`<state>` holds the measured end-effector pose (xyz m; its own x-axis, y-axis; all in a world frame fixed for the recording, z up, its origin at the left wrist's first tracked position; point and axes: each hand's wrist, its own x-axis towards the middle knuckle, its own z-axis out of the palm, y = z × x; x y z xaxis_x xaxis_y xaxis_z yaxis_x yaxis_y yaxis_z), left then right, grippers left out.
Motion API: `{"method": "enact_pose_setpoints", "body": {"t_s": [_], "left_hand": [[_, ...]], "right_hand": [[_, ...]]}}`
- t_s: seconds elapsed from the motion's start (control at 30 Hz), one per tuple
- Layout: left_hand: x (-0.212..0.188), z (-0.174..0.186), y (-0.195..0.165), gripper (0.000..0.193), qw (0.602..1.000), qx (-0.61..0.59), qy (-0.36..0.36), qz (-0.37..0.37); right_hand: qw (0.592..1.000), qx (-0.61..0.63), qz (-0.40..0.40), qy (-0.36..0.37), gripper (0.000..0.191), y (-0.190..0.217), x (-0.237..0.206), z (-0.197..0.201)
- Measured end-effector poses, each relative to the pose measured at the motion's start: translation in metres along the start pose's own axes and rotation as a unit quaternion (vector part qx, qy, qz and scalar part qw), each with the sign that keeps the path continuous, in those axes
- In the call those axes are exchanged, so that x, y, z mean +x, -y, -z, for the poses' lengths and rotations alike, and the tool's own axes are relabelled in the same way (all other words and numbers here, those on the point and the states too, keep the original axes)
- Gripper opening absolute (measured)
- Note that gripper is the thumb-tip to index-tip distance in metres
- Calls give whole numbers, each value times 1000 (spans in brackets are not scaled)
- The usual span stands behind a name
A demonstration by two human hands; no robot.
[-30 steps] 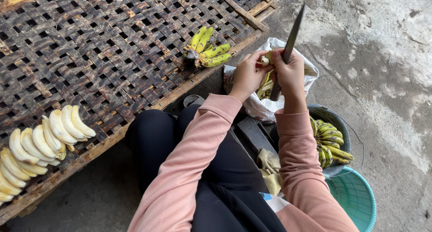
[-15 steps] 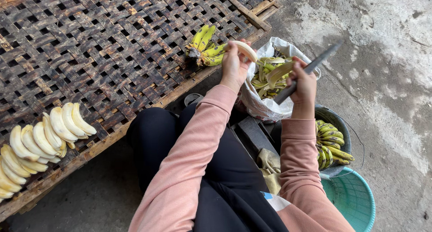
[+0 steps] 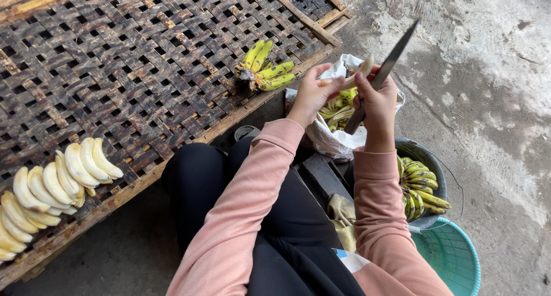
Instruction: The person sits on the ground peeling green bananas with a knife, cutting the peel away by hand and with the blade, placing the peeled bananas in rows on a woven bamboo drying tray, and dropping the peels into a sack beside them.
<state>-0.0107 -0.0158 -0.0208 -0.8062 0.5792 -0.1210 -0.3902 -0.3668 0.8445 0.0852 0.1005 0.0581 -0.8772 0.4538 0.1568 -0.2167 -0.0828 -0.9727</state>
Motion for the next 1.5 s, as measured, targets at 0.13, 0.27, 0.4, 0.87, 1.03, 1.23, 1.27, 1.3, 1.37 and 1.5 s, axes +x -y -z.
{"method": "enact_pose_setpoints", "body": {"t_s": [0.13,0.27,0.4,0.87,1.03,1.23,1.27,1.3,1.37,1.5], "left_hand": [[13,0,12,38,956,-279,-62,65],[18,9,-1,34,933,-322,-138,-77],[5,18,-31,39,924,-286,-160,-197],[-25,8,-67,31,910,-270,-55,-310],[-28,5,-67,26,909,-282,-58,-302],[-27,6,-60,26,912,-287,-54,-288],[-25,6,-58,26,911,-294,-48,-285],[-24,7,-56,26,909,-302,-42,-283],[-20,7,-51,26,907,-330,-34,-259],[-14,6,-39,30,898,-384,-11,-215]], "right_hand": [[963,-240,124,16,23,-18,-20,-20],[956,-208,165,128,61,-21,-55,-41],[979,-150,-1,142,56,-9,-89,-52],[931,-288,130,181,44,8,-102,-63],[931,-300,125,169,44,7,-102,-63],[934,-281,136,171,45,2,-94,-65],[935,-283,129,168,45,2,-93,-65],[934,-288,133,168,45,2,-92,-66],[930,-296,140,166,45,1,-90,-65],[929,-299,144,163,46,-1,-84,-64]]}}
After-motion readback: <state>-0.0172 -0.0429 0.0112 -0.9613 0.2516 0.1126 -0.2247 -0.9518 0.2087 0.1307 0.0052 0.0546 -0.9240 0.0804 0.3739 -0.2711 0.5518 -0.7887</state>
